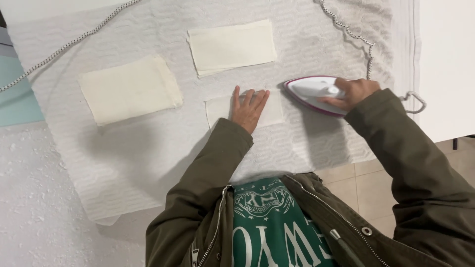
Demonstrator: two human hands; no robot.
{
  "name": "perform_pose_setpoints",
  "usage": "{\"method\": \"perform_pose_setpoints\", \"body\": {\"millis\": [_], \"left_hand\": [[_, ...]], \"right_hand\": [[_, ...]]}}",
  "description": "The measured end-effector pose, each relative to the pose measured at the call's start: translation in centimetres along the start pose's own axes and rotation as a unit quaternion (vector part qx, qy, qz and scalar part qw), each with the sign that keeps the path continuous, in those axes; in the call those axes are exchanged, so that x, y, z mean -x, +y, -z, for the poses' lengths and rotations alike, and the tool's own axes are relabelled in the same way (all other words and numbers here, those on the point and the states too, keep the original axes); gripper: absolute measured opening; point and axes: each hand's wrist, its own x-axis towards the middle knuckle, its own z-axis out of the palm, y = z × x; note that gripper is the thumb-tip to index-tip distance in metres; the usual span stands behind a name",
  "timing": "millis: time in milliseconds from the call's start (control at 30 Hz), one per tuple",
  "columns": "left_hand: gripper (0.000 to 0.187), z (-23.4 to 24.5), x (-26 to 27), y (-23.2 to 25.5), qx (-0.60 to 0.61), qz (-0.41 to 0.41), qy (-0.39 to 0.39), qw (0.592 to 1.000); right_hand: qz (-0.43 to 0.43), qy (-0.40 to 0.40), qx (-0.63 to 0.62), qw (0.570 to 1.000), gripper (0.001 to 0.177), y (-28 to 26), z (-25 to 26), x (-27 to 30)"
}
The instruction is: Ironing small rectangular pieces of white fabric on a padded surface.
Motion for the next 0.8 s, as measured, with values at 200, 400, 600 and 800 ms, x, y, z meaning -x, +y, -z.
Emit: {"method": "perform_pose_setpoints", "body": {"millis": [200,400,600,800], "left_hand": [[0.068,0.2,-0.2,0.1,0.021,0.014,0.005,1.0],[0.043,0.5,-0.2,-1.2,0.1,0.041,0.056,0.992],[0.038,2.2,2.8,-6.8,0.072,0.054,0.063,0.994],[0.026,7.4,5.0,-8.6,0.141,0.094,0.143,0.975]], "right_hand": [[0.063,-0.029,0.049,0.996,0.062,-2.2,-0.5,-1.5],[0.088,-0.028,0.038,0.995,0.059,-2.8,-0.1,-3.0],[0.13,-0.029,0.023,0.991,0.055,-4.0,0.5,-4.3],[0.157,-0.021,0.036,0.987,0.057,-5.2,0.3,-5.1]]}}
